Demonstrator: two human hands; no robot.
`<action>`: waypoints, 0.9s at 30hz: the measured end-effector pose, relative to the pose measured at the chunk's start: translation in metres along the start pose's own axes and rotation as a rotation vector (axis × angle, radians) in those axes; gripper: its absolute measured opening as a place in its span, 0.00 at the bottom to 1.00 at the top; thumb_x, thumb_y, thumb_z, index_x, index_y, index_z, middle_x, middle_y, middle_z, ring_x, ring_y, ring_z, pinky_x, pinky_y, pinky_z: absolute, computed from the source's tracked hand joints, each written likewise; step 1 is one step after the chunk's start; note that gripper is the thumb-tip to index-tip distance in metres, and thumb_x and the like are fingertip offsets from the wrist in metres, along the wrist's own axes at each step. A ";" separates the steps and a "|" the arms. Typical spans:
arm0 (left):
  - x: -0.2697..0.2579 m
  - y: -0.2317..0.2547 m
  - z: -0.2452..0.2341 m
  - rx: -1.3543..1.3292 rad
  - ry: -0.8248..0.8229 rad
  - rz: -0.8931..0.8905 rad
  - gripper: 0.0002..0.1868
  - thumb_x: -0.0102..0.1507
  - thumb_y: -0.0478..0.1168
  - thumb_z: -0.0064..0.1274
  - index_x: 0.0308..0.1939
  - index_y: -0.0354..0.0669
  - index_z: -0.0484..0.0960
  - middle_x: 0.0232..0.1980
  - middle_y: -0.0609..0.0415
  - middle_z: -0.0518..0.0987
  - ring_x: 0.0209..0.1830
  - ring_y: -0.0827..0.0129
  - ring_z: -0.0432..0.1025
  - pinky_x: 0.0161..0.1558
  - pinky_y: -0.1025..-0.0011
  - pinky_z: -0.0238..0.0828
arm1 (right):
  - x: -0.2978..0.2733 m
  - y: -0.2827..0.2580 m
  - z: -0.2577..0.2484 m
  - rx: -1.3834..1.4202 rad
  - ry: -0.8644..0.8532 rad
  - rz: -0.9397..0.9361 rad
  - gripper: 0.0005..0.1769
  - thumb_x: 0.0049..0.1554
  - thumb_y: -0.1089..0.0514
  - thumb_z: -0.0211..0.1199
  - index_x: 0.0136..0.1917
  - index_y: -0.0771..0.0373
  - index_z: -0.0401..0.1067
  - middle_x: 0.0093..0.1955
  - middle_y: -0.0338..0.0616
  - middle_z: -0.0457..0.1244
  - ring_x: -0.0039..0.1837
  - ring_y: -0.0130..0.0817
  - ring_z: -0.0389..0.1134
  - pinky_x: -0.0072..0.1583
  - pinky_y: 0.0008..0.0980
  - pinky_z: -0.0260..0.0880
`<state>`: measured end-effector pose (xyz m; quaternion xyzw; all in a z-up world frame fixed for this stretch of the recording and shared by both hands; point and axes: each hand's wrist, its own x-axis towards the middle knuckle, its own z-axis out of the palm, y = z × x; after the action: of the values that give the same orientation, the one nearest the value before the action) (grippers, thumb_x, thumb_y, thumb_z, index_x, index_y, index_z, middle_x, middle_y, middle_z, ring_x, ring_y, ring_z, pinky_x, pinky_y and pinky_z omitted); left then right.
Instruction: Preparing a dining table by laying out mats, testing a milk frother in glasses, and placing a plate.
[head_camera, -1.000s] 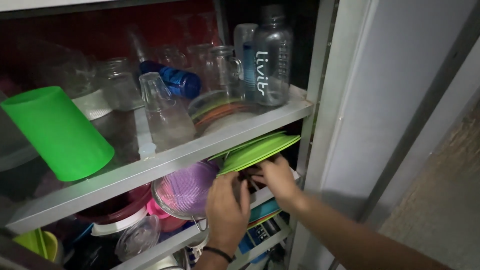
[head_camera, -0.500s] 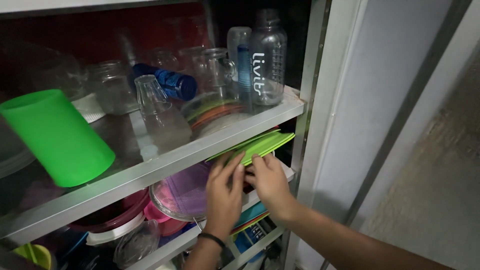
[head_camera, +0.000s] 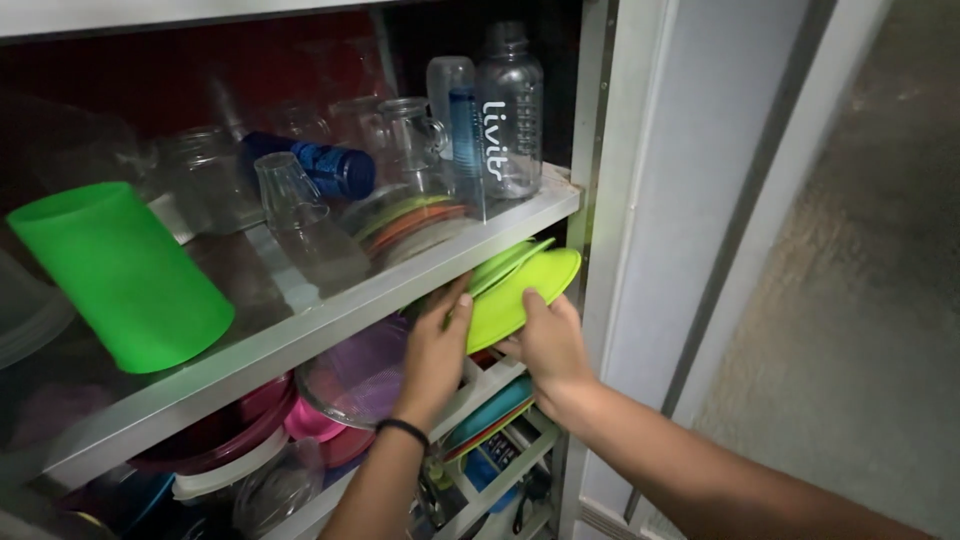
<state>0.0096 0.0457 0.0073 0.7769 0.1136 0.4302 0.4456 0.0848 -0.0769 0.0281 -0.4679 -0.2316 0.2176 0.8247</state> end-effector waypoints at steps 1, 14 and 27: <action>0.000 -0.001 -0.001 -0.002 -0.011 0.001 0.23 0.70 0.49 0.44 0.68 0.52 0.76 0.73 0.46 0.72 0.73 0.55 0.66 0.68 0.67 0.58 | -0.007 -0.003 -0.001 0.002 0.011 -0.002 0.19 0.64 0.53 0.45 0.63 0.65 0.67 0.58 0.49 0.69 0.56 0.43 0.74 0.56 0.43 0.78; -0.020 0.015 0.001 -0.035 0.055 -0.054 0.23 0.68 0.49 0.48 0.65 0.48 0.77 0.67 0.46 0.78 0.68 0.57 0.72 0.66 0.67 0.64 | -0.072 -0.018 -0.042 0.090 0.270 -0.040 0.29 0.65 0.41 0.46 0.66 0.64 0.68 0.57 0.47 0.69 0.55 0.36 0.71 0.57 0.39 0.71; -0.075 0.043 0.038 0.271 0.199 0.006 0.37 0.66 0.51 0.51 0.75 0.36 0.62 0.78 0.24 0.50 0.76 0.33 0.49 0.71 0.49 0.48 | -0.100 -0.040 -0.100 0.080 0.357 -0.076 0.26 0.63 0.41 0.54 0.51 0.68 0.75 0.46 0.44 0.71 0.45 0.32 0.71 0.49 0.35 0.72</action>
<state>-0.0154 -0.0436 -0.0102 0.7837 0.2120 0.4871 0.3218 0.0693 -0.2198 -0.0002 -0.4567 -0.0902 0.1086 0.8783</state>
